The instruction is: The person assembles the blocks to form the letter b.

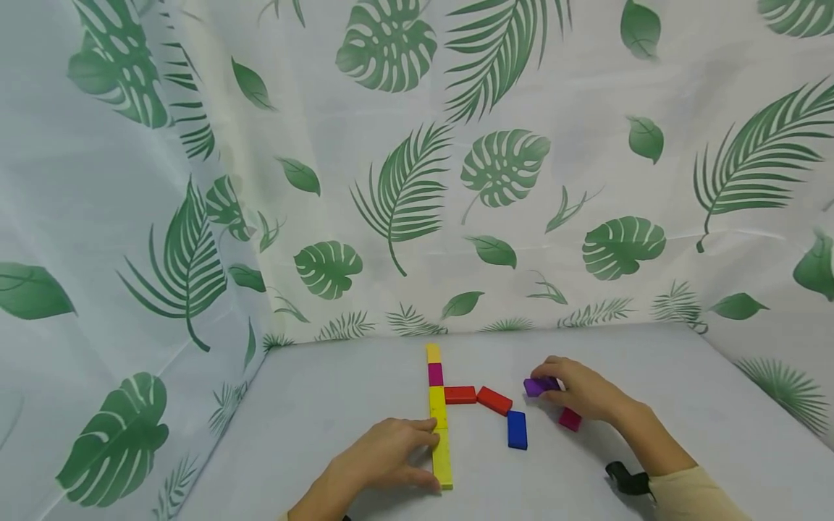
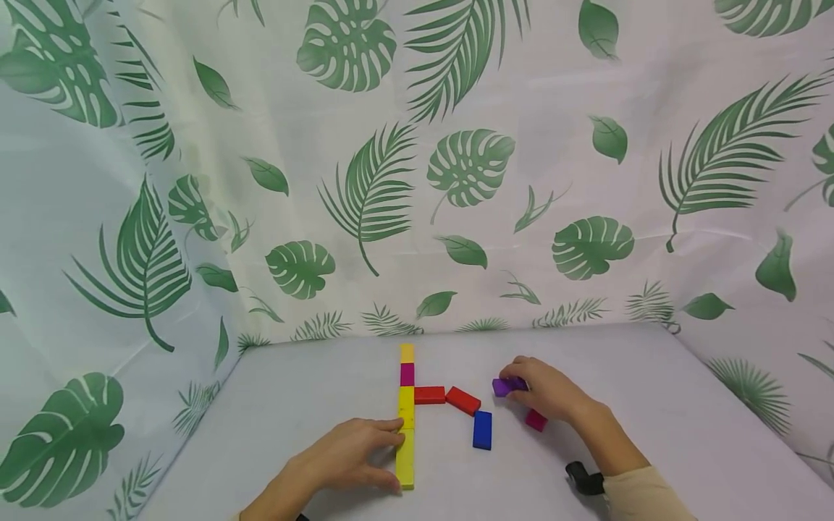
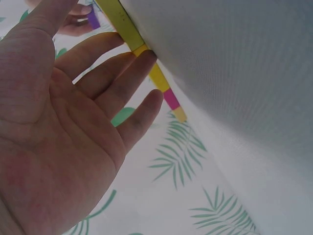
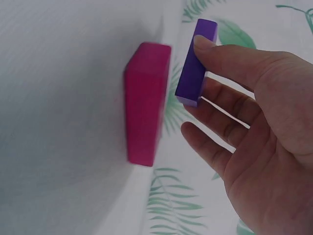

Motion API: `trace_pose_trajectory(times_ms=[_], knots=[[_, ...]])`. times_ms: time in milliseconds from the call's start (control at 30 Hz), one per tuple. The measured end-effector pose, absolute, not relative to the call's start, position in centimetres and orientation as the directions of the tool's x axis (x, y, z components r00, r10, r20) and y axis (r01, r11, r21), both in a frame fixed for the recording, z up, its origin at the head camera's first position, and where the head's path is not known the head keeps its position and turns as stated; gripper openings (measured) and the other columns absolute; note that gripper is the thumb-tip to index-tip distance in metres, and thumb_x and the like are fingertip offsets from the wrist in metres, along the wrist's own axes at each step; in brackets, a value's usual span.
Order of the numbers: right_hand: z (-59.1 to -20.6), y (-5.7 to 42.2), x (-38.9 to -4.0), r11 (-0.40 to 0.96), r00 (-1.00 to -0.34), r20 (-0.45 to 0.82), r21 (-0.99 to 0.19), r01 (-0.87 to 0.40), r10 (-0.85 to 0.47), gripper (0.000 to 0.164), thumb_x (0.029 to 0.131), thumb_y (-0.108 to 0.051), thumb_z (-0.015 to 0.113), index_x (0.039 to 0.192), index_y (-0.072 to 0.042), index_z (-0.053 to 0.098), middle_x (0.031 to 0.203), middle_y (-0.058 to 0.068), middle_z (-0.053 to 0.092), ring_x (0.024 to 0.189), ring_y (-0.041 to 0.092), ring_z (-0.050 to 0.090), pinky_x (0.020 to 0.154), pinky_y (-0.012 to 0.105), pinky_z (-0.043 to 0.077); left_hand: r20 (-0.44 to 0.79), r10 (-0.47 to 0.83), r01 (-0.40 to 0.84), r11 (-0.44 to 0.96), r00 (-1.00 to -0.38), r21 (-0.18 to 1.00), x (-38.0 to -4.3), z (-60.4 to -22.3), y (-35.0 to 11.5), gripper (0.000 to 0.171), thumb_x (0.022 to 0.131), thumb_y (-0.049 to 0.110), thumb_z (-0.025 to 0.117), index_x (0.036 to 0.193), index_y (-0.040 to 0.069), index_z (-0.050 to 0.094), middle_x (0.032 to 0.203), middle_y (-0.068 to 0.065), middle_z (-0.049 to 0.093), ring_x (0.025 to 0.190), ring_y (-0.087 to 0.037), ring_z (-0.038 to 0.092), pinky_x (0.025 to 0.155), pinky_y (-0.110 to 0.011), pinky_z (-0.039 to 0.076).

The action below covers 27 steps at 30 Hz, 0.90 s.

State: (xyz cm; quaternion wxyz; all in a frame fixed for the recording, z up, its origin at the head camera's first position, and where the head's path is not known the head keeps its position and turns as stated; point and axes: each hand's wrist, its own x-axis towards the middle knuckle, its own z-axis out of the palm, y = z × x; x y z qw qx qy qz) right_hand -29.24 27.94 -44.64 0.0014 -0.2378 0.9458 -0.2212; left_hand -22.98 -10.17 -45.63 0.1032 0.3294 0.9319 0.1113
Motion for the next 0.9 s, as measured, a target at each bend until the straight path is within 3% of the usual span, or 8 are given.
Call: trace_pose_trajectory(times_ms=[667,900], knots=[[-42.8,25.7,-27.8,0.712,-0.805,0.186,-0.384,-0.587,-0.563,0.032,0.092,-0.019,0.080,0.123,-0.016,0.074,0.116,-0.002,0.068,0.108,0.021,0.065,0.091,0.046,0.062,-0.109,0.645,0.608,0.754,-0.756,0.248,-22.8,-45.3,-9.9,0.066,0.079,0.063,0.082,0.135,0.032,0.070,0.149,0.010,0.060,0.135,-0.011,0.060,0.110,-0.042,0.053],[-42.6,25.1,-27.6,0.692,-0.788,0.164,-0.396,-0.603,-0.593,0.031,0.091,-0.021,0.082,0.121,-0.022,0.075,0.113,-0.010,0.067,0.106,0.014,0.063,0.091,0.043,0.062,-0.113,0.643,0.602,0.754,-0.757,0.261,-22.8,-45.2,-9.9,0.066,0.079,0.065,0.081,0.136,0.033,0.069,0.150,0.011,0.060,0.136,-0.010,0.059,0.111,-0.041,0.052]])
